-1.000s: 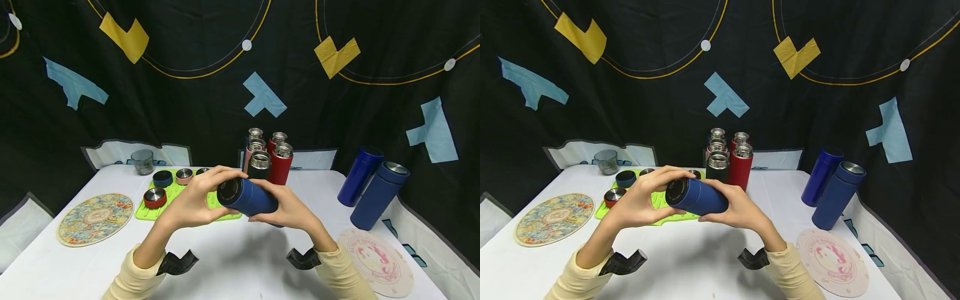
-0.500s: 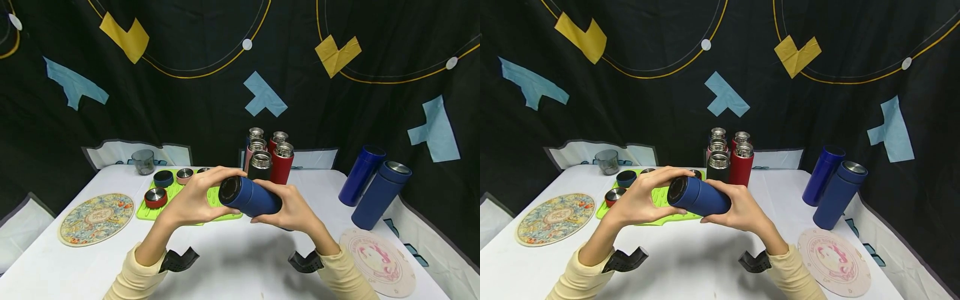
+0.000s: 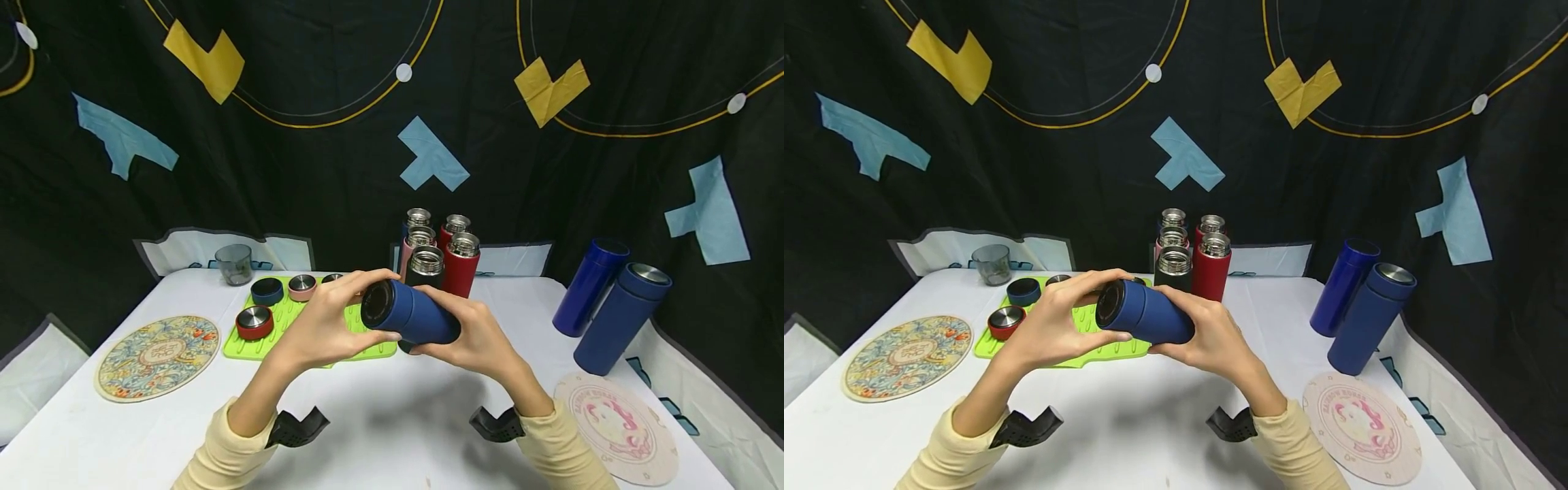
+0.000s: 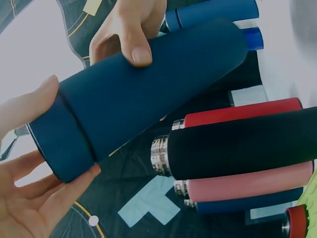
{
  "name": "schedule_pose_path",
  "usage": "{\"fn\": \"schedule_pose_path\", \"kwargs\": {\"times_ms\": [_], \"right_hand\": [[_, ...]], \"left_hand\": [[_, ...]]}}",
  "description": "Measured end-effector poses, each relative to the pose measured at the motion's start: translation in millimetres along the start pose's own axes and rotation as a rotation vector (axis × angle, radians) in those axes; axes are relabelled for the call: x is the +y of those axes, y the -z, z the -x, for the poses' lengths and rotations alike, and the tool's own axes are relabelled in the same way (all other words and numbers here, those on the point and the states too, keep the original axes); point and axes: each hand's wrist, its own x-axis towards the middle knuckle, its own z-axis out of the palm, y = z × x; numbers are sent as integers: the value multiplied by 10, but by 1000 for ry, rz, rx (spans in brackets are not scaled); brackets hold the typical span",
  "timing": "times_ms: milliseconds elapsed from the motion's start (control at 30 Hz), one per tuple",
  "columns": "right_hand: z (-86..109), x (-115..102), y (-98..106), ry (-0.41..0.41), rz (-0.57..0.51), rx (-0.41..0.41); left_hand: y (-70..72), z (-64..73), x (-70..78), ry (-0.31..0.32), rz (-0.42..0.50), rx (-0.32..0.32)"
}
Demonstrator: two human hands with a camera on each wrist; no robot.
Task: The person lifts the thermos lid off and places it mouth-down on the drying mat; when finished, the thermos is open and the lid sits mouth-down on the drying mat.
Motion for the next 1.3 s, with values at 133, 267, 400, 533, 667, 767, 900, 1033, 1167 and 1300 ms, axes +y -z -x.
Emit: {"fn": "schedule_pose_path", "kwargs": {"times_ms": [133,267,400,533,667,767,900,1033,1167,1300], "right_hand": [[5,1,3,34,128,45],[8,15,8,52,238,62],[5,13,49,50,236,57],[2,-9,112,29,154,28],[6,-11,148,11,85,-1],[18,-7,150,24,83,8],[21,-9,127,74,162,64],[7,-20,106,128,295,121],[-4,-29,113,161,392,139],[-1,-17,147,148,368,109]], "left_hand": [[-51,-5,16,107,-58,27],[-60,-6,0,165,-100,-14],[-29,-5,-20,125,-73,-54],[16,-7,-5,8,-27,-75],[40,-12,-1,-101,8,-88],[36,-17,-7,-117,35,-69],[16,-19,-10,-73,41,-9],[-21,-18,7,31,4,67],[-52,-16,27,126,-11,90],[-51,-16,32,106,21,28]]}}
